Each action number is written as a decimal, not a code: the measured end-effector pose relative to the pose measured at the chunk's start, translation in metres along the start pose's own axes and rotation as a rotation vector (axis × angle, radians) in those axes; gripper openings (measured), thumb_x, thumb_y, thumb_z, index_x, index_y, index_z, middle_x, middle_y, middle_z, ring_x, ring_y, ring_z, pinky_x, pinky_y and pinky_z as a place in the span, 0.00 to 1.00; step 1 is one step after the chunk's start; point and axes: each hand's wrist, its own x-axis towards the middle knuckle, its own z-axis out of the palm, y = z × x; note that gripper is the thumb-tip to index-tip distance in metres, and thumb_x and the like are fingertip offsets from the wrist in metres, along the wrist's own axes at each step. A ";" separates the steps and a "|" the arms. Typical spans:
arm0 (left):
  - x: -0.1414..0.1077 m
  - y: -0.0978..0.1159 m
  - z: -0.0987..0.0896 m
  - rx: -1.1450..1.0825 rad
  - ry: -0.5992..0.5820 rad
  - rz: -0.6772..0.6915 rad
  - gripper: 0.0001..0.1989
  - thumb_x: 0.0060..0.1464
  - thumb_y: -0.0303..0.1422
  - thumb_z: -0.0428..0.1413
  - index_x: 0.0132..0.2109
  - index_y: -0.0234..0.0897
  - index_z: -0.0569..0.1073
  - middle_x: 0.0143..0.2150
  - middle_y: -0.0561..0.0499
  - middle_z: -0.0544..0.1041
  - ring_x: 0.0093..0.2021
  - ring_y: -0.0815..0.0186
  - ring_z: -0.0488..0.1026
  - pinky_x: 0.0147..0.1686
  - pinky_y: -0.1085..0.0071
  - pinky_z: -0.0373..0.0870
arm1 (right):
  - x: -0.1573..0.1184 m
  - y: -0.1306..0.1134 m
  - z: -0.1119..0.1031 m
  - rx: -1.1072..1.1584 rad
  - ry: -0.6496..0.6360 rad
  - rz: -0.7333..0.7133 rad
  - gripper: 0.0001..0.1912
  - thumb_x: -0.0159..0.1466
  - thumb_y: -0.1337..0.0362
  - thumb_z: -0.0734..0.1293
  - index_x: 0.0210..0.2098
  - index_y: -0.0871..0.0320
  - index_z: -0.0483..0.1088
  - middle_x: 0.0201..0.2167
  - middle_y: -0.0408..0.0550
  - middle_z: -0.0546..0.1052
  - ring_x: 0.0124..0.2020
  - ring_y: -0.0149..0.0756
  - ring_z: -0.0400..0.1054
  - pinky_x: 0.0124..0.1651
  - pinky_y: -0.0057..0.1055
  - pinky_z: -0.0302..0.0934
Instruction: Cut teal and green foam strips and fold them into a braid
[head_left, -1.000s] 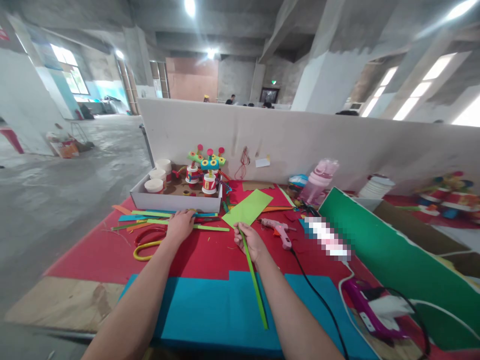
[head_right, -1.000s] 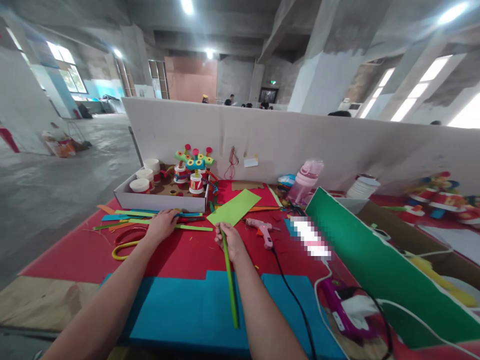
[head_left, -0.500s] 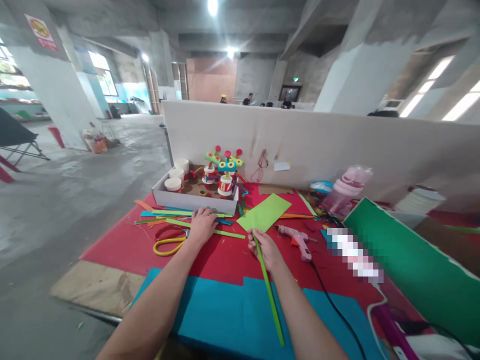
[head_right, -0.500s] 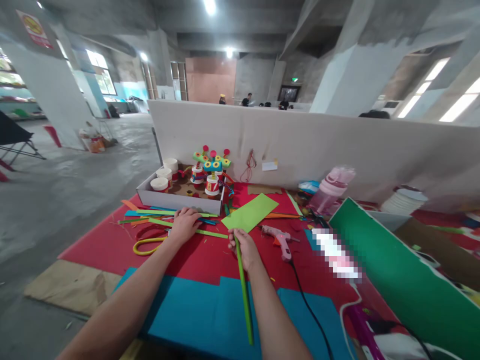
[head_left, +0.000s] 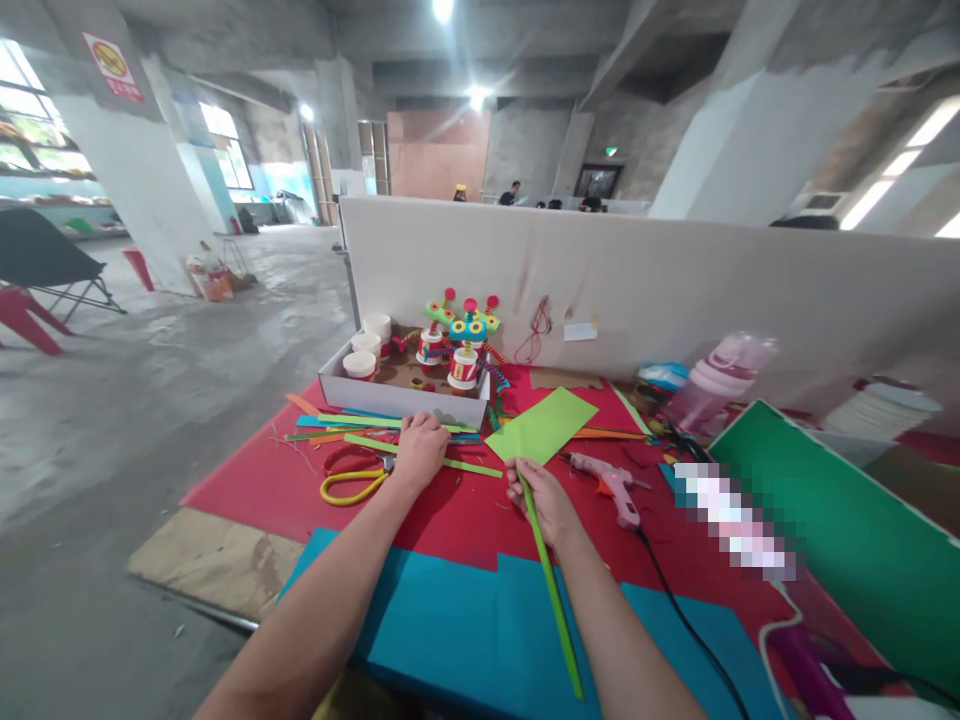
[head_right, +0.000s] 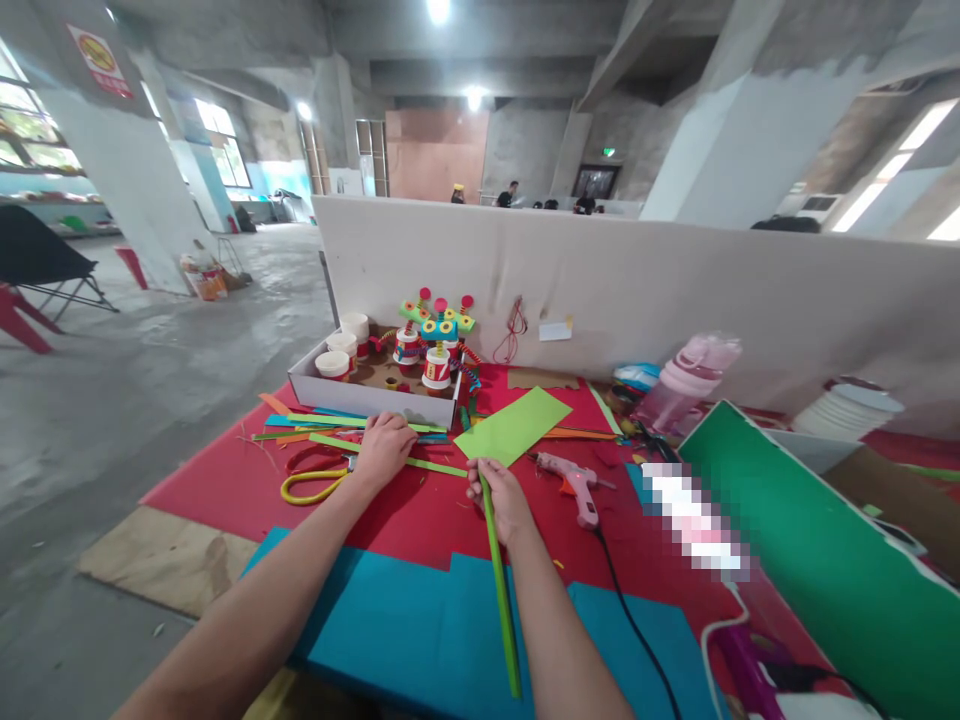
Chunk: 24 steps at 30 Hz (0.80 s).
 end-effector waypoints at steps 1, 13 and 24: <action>0.000 0.004 0.000 0.019 -0.003 0.006 0.13 0.59 0.31 0.47 0.36 0.41 0.78 0.37 0.43 0.74 0.46 0.56 0.63 0.46 0.57 0.56 | 0.000 0.000 0.000 -0.001 -0.001 -0.002 0.09 0.53 0.60 0.73 0.30 0.59 0.72 0.22 0.40 0.68 0.18 0.22 0.59 0.23 0.21 0.62; 0.005 -0.065 -0.057 0.149 -0.068 -0.183 0.15 0.58 0.32 0.46 0.38 0.39 0.77 0.39 0.43 0.76 0.42 0.57 0.70 0.40 0.63 0.61 | 0.002 -0.001 0.000 0.057 0.003 0.024 0.08 0.54 0.62 0.73 0.29 0.60 0.72 0.22 0.40 0.70 0.18 0.20 0.59 0.23 0.19 0.61; 0.019 -0.109 -0.034 0.181 -0.292 0.016 0.07 0.48 0.28 0.54 0.32 0.43 0.77 0.39 0.44 0.76 0.50 0.55 0.69 0.49 0.62 0.61 | 0.005 -0.002 -0.002 0.085 -0.038 0.030 0.07 0.56 0.62 0.71 0.30 0.59 0.72 0.23 0.40 0.70 0.18 0.21 0.60 0.24 0.19 0.62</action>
